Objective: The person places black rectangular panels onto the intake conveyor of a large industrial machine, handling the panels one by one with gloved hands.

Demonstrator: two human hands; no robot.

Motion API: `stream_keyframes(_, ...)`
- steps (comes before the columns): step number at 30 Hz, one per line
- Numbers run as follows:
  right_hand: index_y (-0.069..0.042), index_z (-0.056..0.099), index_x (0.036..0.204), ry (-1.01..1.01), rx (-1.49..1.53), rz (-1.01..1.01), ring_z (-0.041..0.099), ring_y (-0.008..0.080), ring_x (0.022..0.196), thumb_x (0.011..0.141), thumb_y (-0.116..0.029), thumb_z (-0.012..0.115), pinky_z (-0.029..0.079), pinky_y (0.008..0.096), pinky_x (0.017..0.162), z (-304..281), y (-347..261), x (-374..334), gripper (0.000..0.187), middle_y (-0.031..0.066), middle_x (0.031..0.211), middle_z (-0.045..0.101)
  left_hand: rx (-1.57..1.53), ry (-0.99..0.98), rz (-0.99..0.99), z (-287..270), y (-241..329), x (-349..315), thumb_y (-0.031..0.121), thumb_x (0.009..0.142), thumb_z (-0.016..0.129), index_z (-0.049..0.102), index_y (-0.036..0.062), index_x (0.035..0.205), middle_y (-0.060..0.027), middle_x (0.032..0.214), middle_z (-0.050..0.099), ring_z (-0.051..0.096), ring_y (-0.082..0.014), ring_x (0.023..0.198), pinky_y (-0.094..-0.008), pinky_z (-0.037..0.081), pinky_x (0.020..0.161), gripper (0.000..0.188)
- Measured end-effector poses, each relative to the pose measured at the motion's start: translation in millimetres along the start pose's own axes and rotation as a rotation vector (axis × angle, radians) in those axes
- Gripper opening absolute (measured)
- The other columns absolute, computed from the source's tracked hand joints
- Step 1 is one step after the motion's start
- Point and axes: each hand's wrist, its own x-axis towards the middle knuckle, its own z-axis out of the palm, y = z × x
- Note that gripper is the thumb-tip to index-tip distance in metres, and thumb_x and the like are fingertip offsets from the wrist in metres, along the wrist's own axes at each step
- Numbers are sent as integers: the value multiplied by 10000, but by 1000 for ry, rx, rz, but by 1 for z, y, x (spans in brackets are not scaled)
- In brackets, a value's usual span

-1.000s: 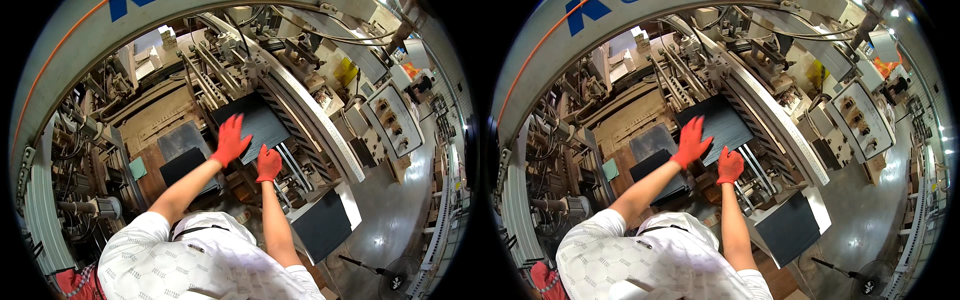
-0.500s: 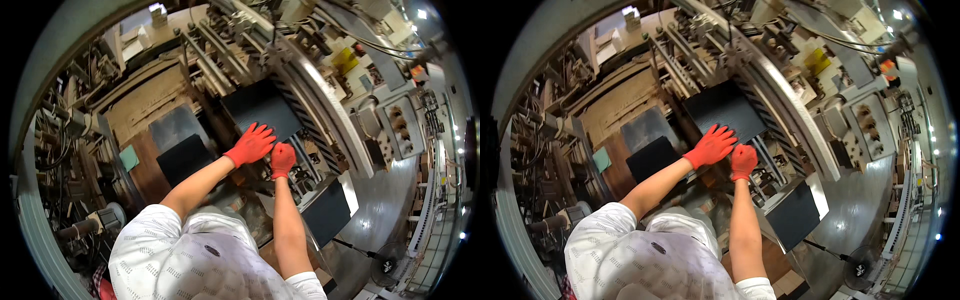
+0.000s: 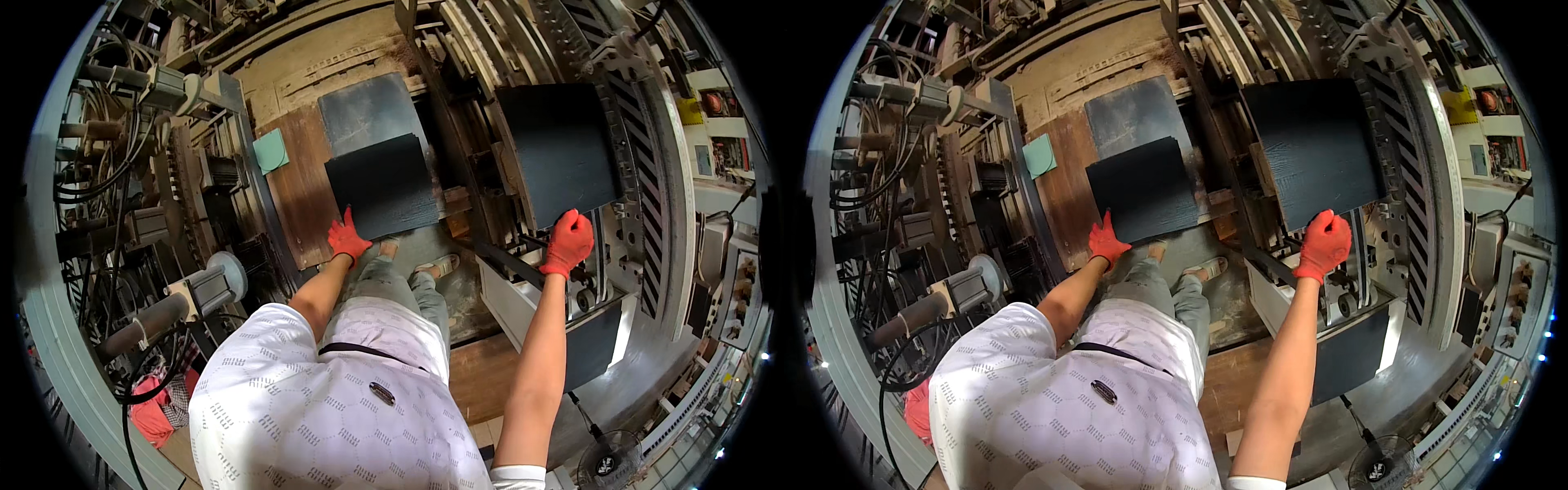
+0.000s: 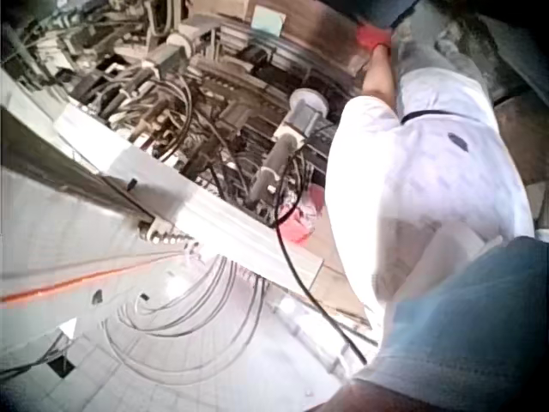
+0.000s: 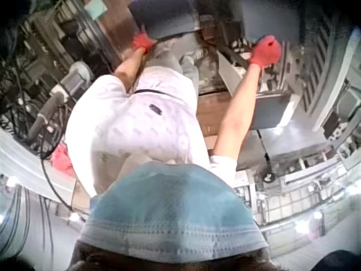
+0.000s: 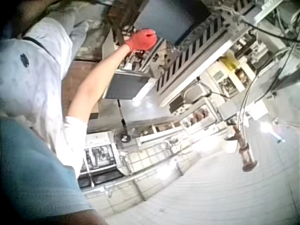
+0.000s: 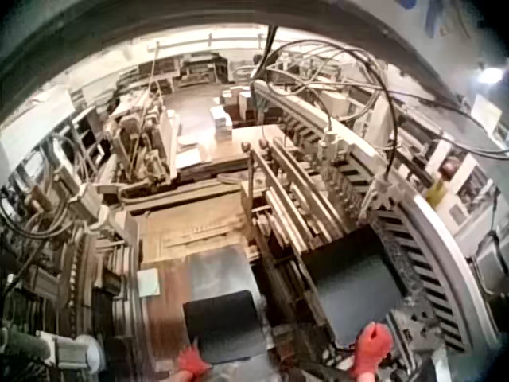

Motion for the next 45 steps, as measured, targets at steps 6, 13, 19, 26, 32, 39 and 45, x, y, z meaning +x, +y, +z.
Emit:
stream_keyframes(6, 1, 484, 639, -13, 31, 20, 519, 364, 645, 897, -230, 551, 382, 463, 593, 0, -4, -3, 353, 158, 671, 529, -315, 10, 61, 21, -26, 27, 125, 642, 755, 130, 302, 1550, -248, 1311, 446, 485, -460, 1189, -482, 469, 975, 1117)
stream_keyframes(13, 6, 506, 644, -22, 87, -6, 522, 353, 630, 901, -235, 556, 379, 458, 586, 2, -7, 0, 357, 168, 666, 533, -577, 154, 130, 41, -83, 73, 238, 754, 783, 153, 34, 1527, -294, 1451, 404, 408, -399, 1351, -420, 362, 1101, 1018)
stream_keyframes(19, -43, 501, 606, 20, 46, -29, 528, 360, 639, 905, -227, 558, 381, 465, 586, -9, 16, -1, 356, 159, 645, 524, -507, -228, 190, 44, -79, 56, 465, 856, 681, 428, -88, 1386, -290, 1429, 444, 419, -376, 1352, -404, 353, 1108, 806)
stream_keyframes(26, -25, 511, 612, 19, 131, 69, 539, 361, 655, 886, -292, 586, 387, 469, 595, -7, 2, -1, 390, 156, 654, 542, -354, -261, 559, 137, -187, -2, 210, 789, 725, 572, 42, 1222, -173, 991, 597, 586, -302, 950, -398, 464, 935, 489)
stream_keyframes(32, -12, 512, 628, -28, 296, 141, 536, 361, 662, 873, -311, 618, 388, 458, 601, -19, -5, -1, 401, 174, 661, 522, -586, -95, 306, 148, -156, -21, 134, 738, 739, 596, 99, 1206, -153, 986, 601, 607, -320, 925, -397, 476, 947, 491)
stream_keyframes(39, -40, 609, 912, 155, 738, 335, 579, 185, 776, 856, -118, 680, 477, 309, 742, -24, -51, -61, 119, 54, 882, 627, -1399, -135, -26, 83, -127, 4, 390, 747, 815, 472, -48, 1352, -168, 1278, 561, 517, -302, 1178, -400, 429, 1010, 822)
stream_keyframes(45, -131, 618, 1176, -547, 1982, 1168, 662, 280, 866, 939, -304, 643, 574, 424, 747, 13, -29, -41, 295, 93, 1019, 647, -1178, -32, 203, 12, -110, 19, 321, 775, 804, 522, -24, 1304, -127, 1250, 579, 568, -265, 1070, -417, 464, 953, 691)
